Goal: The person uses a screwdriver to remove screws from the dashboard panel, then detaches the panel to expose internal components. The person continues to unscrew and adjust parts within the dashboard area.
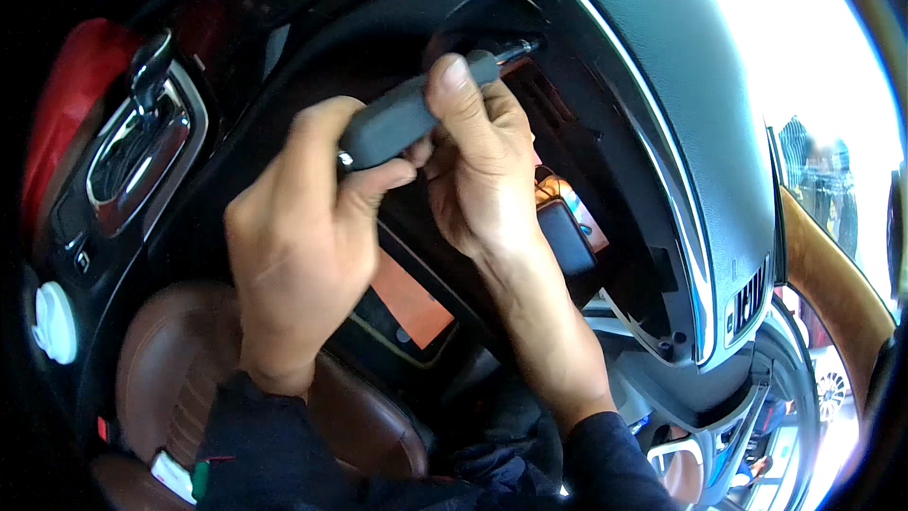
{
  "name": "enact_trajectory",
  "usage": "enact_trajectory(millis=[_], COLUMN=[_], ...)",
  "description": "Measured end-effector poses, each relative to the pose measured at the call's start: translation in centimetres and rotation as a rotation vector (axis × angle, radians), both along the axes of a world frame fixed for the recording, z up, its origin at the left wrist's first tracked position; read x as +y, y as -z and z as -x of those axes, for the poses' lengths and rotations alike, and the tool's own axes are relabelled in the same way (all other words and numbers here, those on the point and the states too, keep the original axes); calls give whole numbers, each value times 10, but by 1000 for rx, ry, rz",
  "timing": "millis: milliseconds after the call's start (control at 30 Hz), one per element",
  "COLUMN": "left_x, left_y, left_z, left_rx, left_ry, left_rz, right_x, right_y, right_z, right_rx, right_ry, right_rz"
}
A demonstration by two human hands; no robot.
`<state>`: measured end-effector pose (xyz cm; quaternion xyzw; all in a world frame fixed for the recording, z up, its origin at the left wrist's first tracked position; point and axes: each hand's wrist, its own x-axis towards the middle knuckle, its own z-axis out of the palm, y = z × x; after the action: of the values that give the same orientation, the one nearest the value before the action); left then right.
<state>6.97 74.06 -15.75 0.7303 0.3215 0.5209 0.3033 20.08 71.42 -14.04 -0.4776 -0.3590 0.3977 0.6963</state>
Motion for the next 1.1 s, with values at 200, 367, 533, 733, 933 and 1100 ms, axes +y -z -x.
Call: enact_trajectory(millis=[200, 367, 533, 733, 933, 1100], left_x=[13, 13, 8, 15, 8, 15], left_y=[11, 8, 11, 12, 1, 16], left_z=[8, 7, -9, -11, -5, -11], left_rx=[116, 93, -169, -19, -88, -67], left_ry=[127, 148, -1, -112, 65, -8], left_rz=[110, 83, -128, -96, -14, -138], right_x=[-6, -4, 1, -1, -3, 2], right_y=[5, 10, 12, 2, 9, 9], right_z=[2, -15, -8, 3, -9, -8], right_rx=[188, 233, 92, 283, 195, 42], right_ry=[-204, -303, -143, -270, -203, -123], right_rz=[-100, -169, -97, -146, -66, -36])
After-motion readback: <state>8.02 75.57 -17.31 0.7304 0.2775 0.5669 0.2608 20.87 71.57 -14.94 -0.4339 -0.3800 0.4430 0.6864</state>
